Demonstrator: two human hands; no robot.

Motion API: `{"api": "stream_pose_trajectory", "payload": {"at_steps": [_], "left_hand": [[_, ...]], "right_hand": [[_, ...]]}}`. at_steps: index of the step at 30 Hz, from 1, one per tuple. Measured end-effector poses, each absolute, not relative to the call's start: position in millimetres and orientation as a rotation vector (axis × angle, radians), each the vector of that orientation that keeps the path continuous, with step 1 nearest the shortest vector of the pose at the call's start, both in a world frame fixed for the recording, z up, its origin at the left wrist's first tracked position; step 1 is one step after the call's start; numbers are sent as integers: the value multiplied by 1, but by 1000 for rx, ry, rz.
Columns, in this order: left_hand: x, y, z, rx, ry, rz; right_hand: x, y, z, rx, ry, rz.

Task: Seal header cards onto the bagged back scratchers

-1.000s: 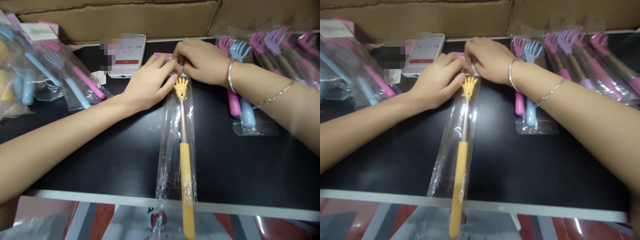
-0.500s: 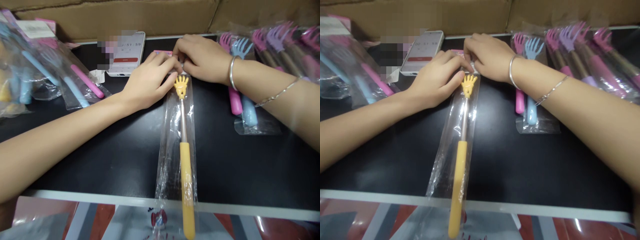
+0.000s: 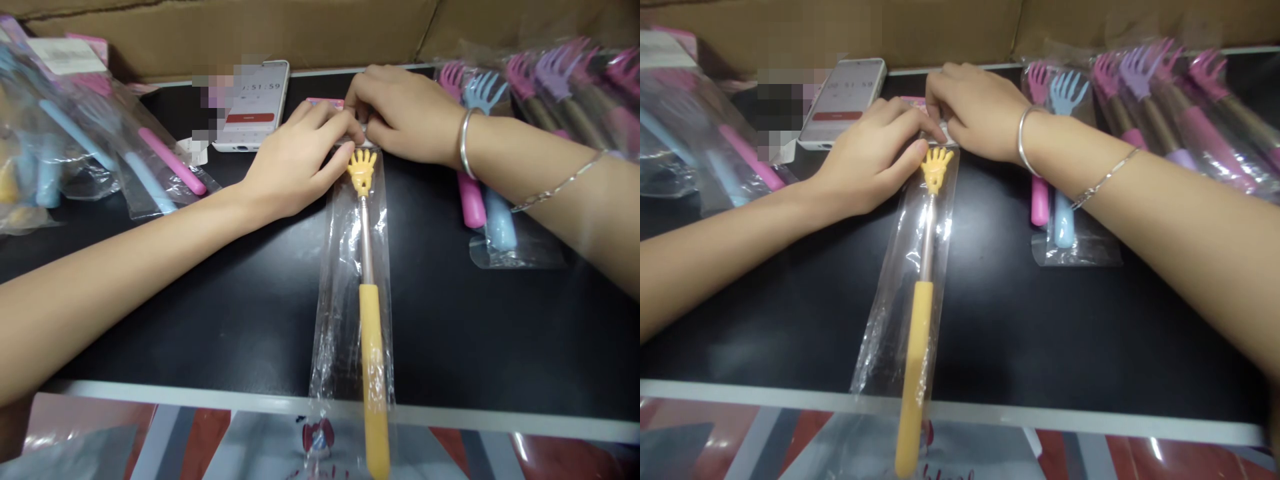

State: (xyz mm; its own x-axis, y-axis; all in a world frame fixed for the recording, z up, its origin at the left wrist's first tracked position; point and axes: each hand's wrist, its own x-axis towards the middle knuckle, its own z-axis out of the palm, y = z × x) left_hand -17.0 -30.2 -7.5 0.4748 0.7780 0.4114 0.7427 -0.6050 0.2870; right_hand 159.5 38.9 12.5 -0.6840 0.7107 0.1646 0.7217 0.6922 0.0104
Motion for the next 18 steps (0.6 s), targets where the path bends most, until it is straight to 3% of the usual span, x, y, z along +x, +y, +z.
{"api": "stream_pose_trajectory", "payload": {"at_steps": [18], "left_hand": [[-14, -32, -9, 2677, 1391, 790]], "right_hand": [[163, 40, 13, -1158, -2755, -108]]}}
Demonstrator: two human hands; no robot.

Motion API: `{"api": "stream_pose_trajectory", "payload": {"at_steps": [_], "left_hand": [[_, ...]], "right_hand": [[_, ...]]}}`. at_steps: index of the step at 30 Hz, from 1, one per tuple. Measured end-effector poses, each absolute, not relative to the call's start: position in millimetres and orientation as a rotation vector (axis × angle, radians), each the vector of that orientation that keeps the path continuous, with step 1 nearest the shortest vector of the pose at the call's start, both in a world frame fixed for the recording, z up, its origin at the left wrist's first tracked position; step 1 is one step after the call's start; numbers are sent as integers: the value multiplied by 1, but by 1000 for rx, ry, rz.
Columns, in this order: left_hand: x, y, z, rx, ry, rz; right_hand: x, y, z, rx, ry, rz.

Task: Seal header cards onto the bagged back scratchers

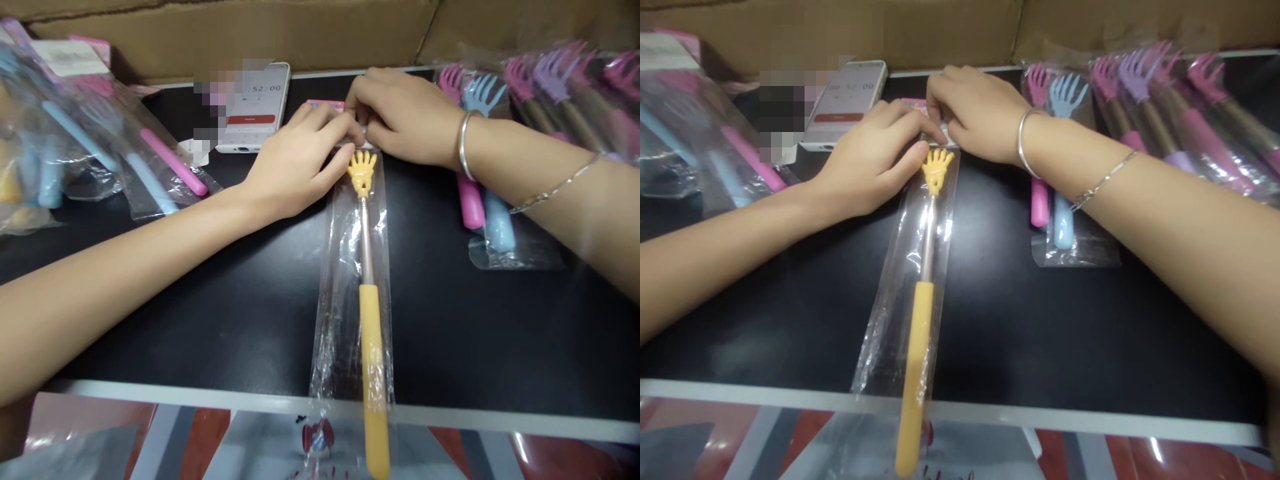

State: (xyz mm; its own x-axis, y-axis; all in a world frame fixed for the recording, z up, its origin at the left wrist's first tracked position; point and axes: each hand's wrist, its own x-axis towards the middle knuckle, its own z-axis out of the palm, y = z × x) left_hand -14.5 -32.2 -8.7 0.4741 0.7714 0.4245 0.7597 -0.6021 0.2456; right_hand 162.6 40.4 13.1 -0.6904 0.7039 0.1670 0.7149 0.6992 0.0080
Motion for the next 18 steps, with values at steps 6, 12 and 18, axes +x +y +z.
{"api": "stream_pose_trajectory", "payload": {"at_steps": [6, 12, 18], "left_hand": [[-14, -31, -10, 2687, 1401, 809], [-16, -31, -10, 2705, 1377, 802], [-16, -30, -10, 2711, 1357, 838]], "right_hand": [[161, 39, 14, -1183, -2755, -107], [161, 40, 14, -1183, -2753, -114], [161, 39, 14, -1187, -2756, -117]]}}
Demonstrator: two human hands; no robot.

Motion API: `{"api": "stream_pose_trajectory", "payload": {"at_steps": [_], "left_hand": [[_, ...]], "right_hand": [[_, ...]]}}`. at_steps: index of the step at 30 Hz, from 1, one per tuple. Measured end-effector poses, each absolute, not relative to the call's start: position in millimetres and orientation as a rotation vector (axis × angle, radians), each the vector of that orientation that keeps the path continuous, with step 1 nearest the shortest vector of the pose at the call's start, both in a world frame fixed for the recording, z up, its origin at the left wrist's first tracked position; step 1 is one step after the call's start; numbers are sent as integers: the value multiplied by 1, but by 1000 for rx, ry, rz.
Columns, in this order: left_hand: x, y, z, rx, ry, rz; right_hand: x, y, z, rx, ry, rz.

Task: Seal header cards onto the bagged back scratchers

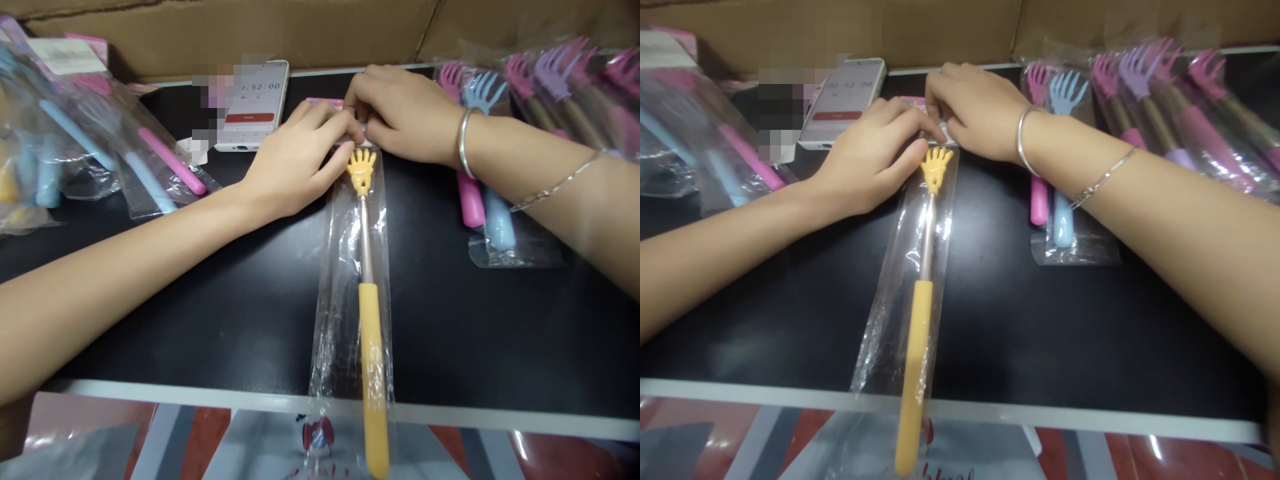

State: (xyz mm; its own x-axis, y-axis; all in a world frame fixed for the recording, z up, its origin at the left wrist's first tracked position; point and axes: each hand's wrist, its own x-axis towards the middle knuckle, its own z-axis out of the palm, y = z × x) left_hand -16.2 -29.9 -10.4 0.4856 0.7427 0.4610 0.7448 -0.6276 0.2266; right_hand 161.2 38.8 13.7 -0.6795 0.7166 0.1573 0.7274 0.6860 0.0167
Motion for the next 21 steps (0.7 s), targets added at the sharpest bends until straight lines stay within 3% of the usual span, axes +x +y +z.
{"api": "stream_pose_trajectory", "payload": {"at_steps": [21], "left_hand": [[-15, -34, 1, -2717, -1495, -574]], "right_hand": [[162, 41, 13, -1118, -2742, -84]]}}
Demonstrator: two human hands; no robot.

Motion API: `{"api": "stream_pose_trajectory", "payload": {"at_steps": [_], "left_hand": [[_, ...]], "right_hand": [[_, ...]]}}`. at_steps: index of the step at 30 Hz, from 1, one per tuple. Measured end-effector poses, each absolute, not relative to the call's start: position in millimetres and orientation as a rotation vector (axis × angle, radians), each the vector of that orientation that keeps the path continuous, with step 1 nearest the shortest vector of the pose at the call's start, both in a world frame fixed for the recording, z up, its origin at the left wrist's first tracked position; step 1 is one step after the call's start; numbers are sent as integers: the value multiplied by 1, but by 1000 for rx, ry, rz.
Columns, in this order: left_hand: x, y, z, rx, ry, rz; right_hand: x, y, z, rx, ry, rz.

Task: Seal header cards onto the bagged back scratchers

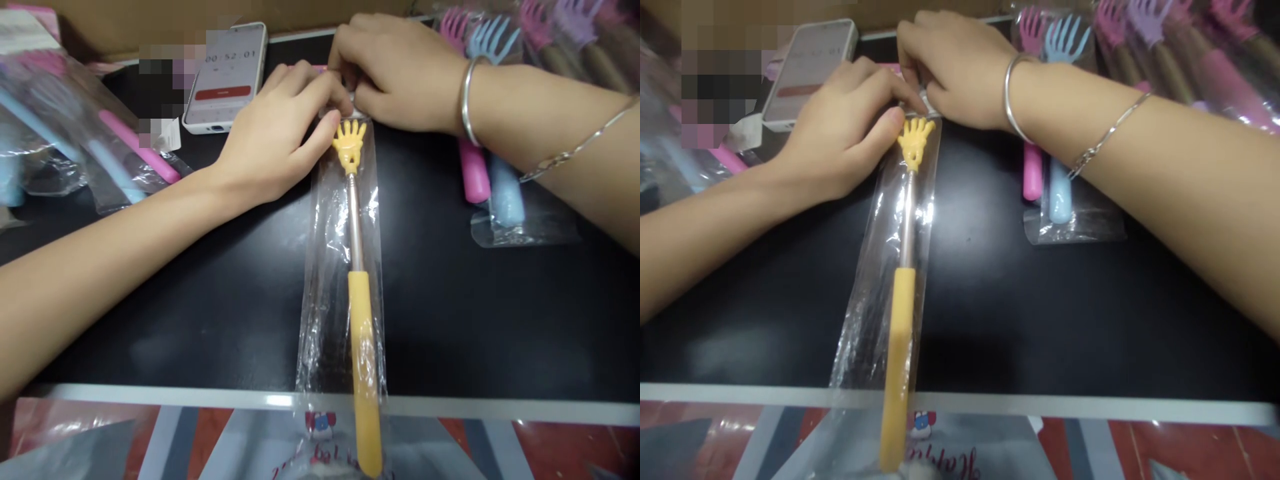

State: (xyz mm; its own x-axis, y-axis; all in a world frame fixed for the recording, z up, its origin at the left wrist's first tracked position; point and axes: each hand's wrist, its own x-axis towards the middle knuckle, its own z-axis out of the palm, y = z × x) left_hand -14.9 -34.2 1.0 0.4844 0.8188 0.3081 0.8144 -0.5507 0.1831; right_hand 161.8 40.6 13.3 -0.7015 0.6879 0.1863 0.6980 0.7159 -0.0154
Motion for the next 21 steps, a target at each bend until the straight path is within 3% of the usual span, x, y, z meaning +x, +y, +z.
{"api": "stream_pose_trajectory", "payload": {"at_steps": [11, 21], "left_hand": [[-14, -30, -2, 2652, 1502, 535], [-17, -29, -8, 2675, 1373, 761]], "right_hand": [[162, 43, 9, -1104, -2731, -96], [162, 41, 11, -1146, -2749, -106]]}}
